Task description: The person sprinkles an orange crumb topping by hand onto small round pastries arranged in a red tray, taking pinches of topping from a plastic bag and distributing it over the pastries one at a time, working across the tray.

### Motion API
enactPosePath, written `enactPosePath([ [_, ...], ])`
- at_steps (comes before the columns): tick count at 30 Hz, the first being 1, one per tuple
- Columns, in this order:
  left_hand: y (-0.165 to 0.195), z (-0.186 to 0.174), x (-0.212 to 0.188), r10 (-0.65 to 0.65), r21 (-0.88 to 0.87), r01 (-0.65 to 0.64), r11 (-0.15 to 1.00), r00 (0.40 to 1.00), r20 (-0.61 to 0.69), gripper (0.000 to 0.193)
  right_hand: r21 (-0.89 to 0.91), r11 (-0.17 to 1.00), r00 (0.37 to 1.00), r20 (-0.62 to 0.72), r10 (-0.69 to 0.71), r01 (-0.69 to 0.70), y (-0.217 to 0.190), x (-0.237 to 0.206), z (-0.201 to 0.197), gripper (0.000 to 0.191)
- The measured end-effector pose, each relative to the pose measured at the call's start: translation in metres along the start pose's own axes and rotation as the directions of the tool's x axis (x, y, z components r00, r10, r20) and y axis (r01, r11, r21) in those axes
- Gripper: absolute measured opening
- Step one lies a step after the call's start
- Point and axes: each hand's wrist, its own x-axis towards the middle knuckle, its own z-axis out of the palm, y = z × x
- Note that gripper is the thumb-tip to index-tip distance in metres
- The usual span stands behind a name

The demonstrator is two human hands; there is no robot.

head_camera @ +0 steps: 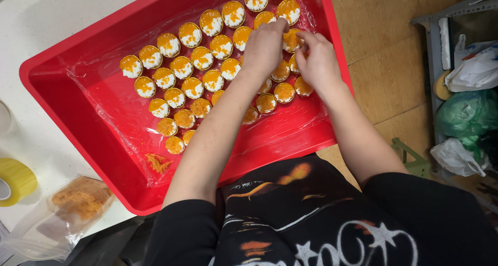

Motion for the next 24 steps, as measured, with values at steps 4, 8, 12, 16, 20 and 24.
enactPosePath([
  [4, 0.002, 0.000, 0.000, -0.041, -0.081, 0.039, 0.996, 0.999, -0.018, 0.021, 0.076, 0.997, 1.000, -0.024, 0.008, -0.006, 0.000, 0.005, 0.009, 0.027],
  [8, 0.002, 0.000, 0.000, -0.086, -0.180, 0.085, 0.980, 0.996, 0.002, 0.024, 0.076, 0.997, 0.996, -0.083, -0.027, 0.034, 0.001, 0.011, 0.017, 0.021],
  [12, 0.001, 0.003, 0.000, -0.136, -0.303, 0.131, 0.944, 0.991, 0.004, 0.029, 0.058, 0.998, 0.996, -0.091, -0.016, 0.021, 0.004, 0.014, 0.022, 0.013],
  [16, 0.002, 0.007, 0.000, -0.180, -0.425, 0.153, 0.892, 0.983, -0.024, 0.028, 0.049, 0.998, 0.994, -0.107, -0.028, 0.033, 0.006, 0.015, 0.022, 0.009],
  [20, 0.003, 0.004, 0.003, -0.279, -0.534, 0.203, 0.821, 0.958, -0.065, 0.027, 0.027, 1.000, 0.995, -0.097, -0.002, 0.004, 0.006, 0.016, 0.020, 0.007],
  [24, 0.009, -0.007, -0.004, -0.366, -0.640, 0.227, 0.734, 0.926, -0.092, 0.028, 0.047, 0.998, 0.995, -0.089, 0.040, -0.036, 0.006, 0.017, 0.017, 0.005],
])
